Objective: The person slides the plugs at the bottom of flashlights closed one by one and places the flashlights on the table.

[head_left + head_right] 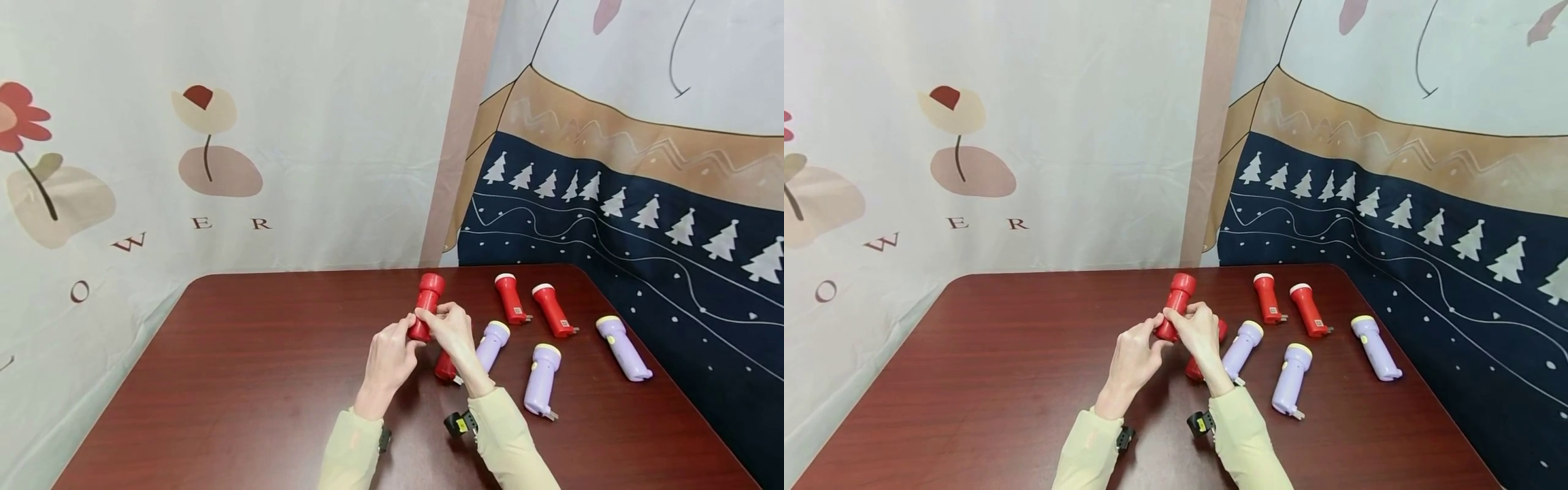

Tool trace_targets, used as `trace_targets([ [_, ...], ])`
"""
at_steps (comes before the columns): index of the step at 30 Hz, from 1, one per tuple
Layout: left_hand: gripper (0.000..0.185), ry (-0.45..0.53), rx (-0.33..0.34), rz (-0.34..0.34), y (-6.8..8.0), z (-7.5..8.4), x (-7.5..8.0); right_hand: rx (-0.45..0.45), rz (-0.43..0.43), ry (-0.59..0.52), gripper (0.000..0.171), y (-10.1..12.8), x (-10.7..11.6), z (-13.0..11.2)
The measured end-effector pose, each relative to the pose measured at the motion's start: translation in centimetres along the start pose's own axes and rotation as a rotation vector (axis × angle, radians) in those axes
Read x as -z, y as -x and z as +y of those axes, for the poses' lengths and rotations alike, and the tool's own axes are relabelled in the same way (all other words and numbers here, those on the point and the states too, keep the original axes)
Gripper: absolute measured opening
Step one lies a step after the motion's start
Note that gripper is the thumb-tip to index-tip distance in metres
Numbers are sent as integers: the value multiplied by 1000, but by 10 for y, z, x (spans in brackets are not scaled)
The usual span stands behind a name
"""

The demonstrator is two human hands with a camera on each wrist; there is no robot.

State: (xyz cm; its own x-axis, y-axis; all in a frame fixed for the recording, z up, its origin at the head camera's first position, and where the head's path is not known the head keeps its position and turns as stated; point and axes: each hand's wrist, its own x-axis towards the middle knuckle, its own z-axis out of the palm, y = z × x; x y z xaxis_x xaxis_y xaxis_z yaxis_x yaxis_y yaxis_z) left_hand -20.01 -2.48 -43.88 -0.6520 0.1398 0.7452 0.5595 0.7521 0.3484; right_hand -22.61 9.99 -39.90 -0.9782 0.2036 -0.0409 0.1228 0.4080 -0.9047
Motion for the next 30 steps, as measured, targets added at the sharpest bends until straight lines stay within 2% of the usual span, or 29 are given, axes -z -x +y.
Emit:
trace_targets([
  [10, 36, -4, -32, 27, -1, 0, -1, -6, 1, -12, 45, -1, 2, -2],
  [30, 35, 2, -11, -12, -2, 3, 2, -7, -9, -18, 44, -1, 3, -1],
])
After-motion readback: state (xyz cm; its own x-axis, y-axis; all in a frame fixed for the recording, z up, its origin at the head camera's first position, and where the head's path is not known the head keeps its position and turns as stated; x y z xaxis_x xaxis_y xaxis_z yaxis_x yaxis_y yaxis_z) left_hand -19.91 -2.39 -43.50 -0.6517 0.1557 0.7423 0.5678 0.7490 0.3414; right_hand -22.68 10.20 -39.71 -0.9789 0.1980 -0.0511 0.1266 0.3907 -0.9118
